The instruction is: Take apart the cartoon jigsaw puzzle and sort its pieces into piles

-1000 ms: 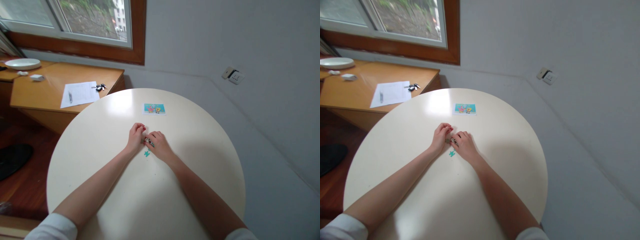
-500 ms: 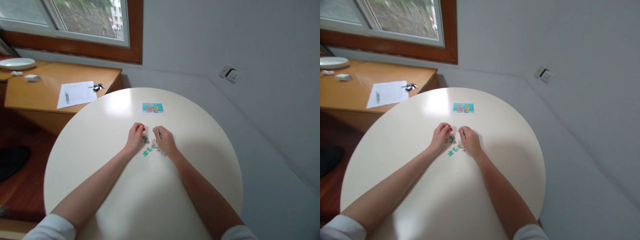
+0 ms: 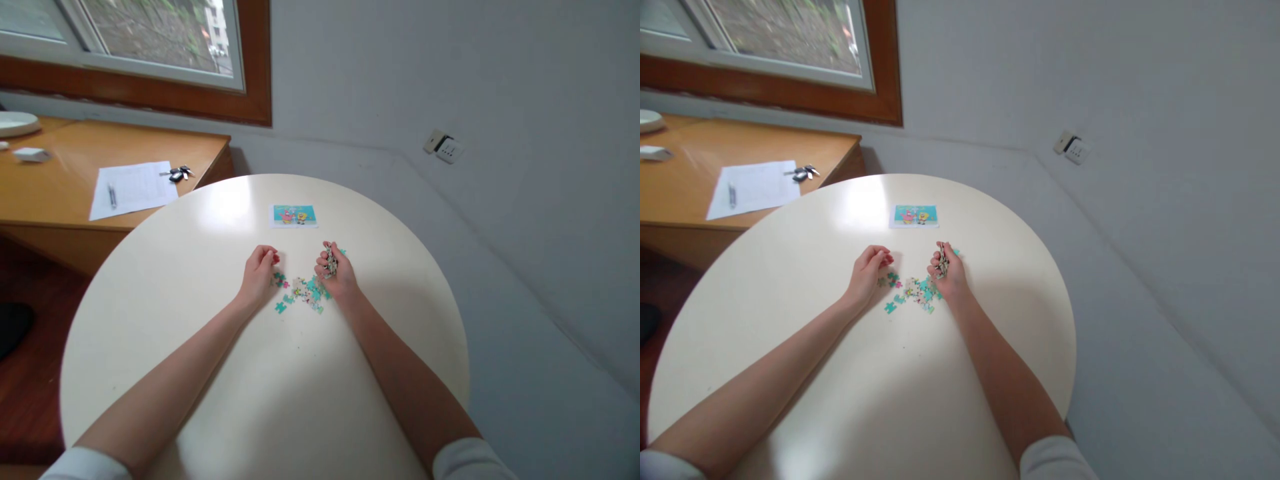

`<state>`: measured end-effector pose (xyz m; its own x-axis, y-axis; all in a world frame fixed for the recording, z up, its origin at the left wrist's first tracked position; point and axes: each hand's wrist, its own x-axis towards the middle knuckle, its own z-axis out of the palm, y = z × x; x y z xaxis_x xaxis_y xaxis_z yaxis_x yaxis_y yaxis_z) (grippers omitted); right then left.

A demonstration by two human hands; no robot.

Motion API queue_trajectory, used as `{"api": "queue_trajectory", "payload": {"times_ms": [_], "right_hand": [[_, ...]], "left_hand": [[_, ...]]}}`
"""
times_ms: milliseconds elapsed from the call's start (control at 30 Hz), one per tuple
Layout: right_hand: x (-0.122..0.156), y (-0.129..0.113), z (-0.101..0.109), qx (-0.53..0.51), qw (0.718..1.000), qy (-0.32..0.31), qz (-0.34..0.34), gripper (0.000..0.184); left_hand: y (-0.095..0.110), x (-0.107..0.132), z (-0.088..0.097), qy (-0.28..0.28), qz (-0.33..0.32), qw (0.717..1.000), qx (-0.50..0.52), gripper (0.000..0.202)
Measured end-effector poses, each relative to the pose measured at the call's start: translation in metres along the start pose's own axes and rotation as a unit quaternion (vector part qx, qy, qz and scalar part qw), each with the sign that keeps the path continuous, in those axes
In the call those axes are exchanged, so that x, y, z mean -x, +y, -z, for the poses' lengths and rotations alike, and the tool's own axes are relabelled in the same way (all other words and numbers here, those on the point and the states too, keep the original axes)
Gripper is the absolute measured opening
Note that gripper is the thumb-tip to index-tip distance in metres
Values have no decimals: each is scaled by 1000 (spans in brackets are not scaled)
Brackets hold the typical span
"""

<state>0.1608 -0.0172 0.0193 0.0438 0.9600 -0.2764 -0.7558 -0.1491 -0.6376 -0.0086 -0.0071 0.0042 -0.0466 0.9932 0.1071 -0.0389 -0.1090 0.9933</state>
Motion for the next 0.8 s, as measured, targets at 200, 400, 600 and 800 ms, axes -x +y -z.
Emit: {"api": "queue_trajectory", "payload": {"times_ms": [200,400,600,800], "right_hand": [[5,-5,-2,-100,992,-1,-70,21],[7,-1,-4,-64,996,-27,-61,24],[10,-3,-6,-64,994,-54,-71,29],[6,-2,-3,-83,991,-41,-97,34]], "left_hand": [[0,0,-1,7,-7,1000,3,13],[0,0,-1,8,-9,1000,6,14],[-1,0,0,7,-4,1000,6,15],[1,1,0,7,-2,1000,0,16]]}}
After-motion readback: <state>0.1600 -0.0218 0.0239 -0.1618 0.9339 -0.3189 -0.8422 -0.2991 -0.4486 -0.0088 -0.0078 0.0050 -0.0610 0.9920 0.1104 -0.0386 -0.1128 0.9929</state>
